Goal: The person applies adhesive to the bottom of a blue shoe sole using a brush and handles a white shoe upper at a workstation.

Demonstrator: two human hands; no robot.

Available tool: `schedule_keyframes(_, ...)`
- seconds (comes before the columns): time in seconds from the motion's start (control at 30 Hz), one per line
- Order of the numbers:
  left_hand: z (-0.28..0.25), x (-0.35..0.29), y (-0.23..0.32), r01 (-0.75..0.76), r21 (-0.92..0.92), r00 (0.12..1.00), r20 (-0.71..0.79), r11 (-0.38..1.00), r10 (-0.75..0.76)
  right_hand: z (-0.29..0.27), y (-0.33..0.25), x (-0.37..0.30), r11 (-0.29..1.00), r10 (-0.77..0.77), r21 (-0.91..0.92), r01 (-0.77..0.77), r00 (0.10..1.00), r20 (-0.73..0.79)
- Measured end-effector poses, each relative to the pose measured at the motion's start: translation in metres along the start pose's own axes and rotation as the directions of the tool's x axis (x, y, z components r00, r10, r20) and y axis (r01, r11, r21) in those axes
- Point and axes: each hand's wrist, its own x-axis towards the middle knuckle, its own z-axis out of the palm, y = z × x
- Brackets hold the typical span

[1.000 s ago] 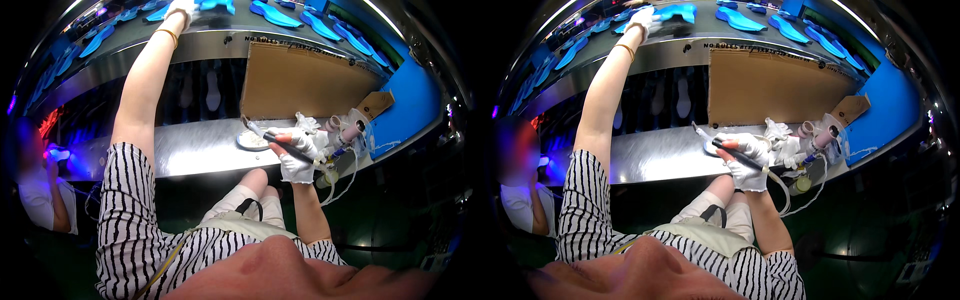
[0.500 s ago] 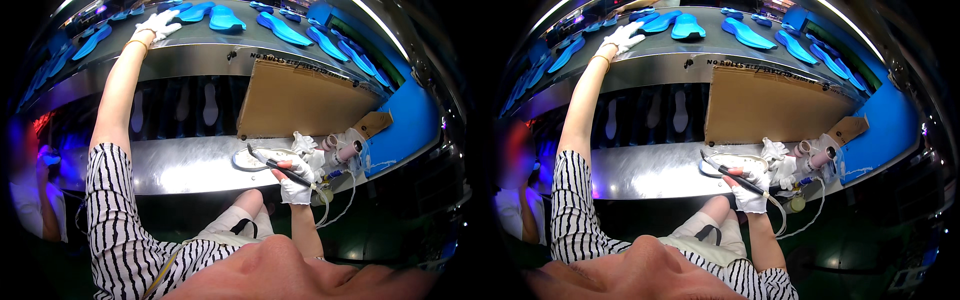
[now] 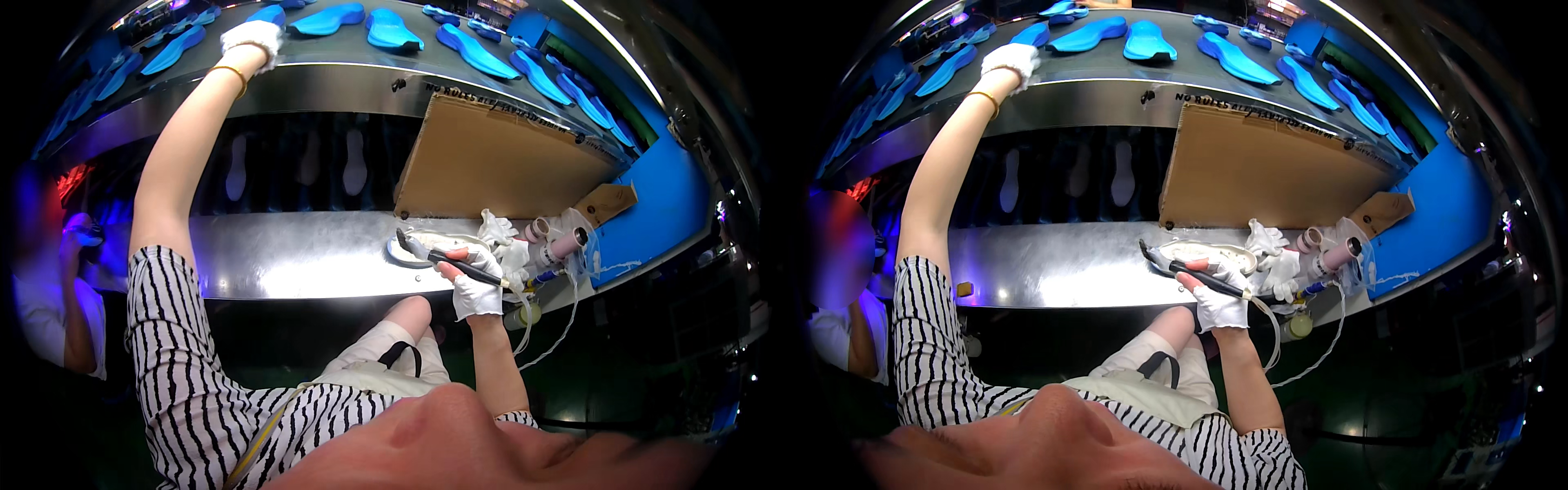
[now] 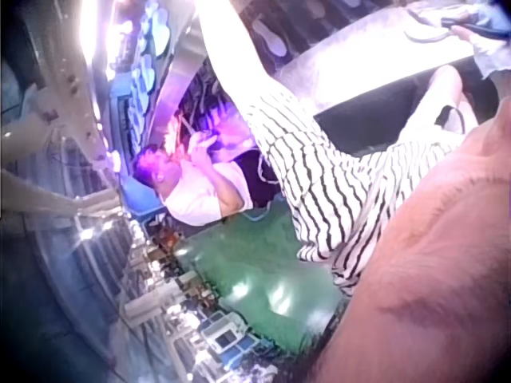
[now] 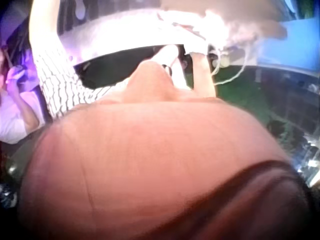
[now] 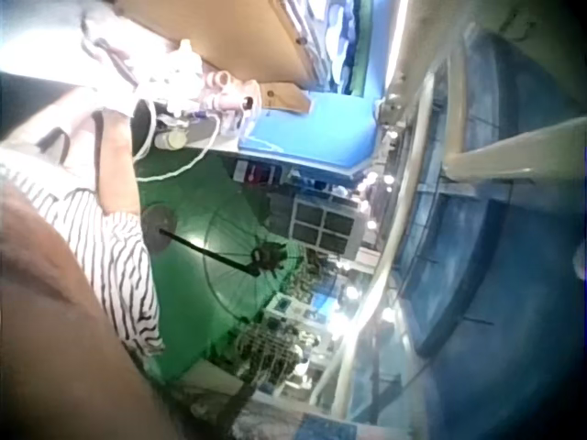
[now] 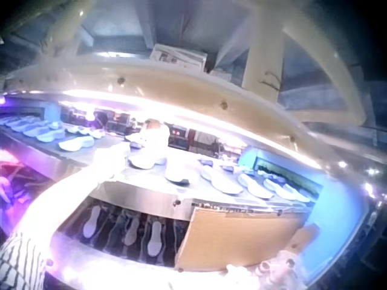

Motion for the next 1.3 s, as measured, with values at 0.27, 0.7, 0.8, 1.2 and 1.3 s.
schedule_keyframes(0.27, 0.015, 0.015, -0.068, 0.148, -0.075, 0.942, -0.293, 0.986, -0.163, -0.004, 0.0, -0.004, 0.999, -0.032, 0.027, 0.032, 0.999, 0.001)
schedule_keyframes(0.7, 0.015, -0.001, 0.033, -0.18, 0.102, 0.905, -0.373, 0.978, 0.205, 0.01, 0.006, -0.002, 0.993, -0.071, -0.093, 0.078, 0.994, 0.077)
schedule_keyframes(0.8, -0.01, -0.053, 0.038, -0.241, 0.132, 0.861, -0.429, 0.961, 0.275, 0.0, 0.015, -0.005, 0.98, -0.124, -0.148, 0.133, 0.99, 0.064)
schedule_keyframes(1.2, -0.05, -0.204, -0.026, 0.064, -0.543, 0.826, -0.442, -0.837, 0.349, -0.02, 0.031, -0.016, 0.89, 0.16, 0.422, -0.174, 0.985, 0.07)
schedule_keyframes(1.3, 0.003, -0.218, 0.006, 0.374, -0.583, 0.749, -0.27, -0.721, 0.606, -0.021, 0.033, -0.023, 0.87, 0.19, 0.445, -0.21, 0.978, 0.091)
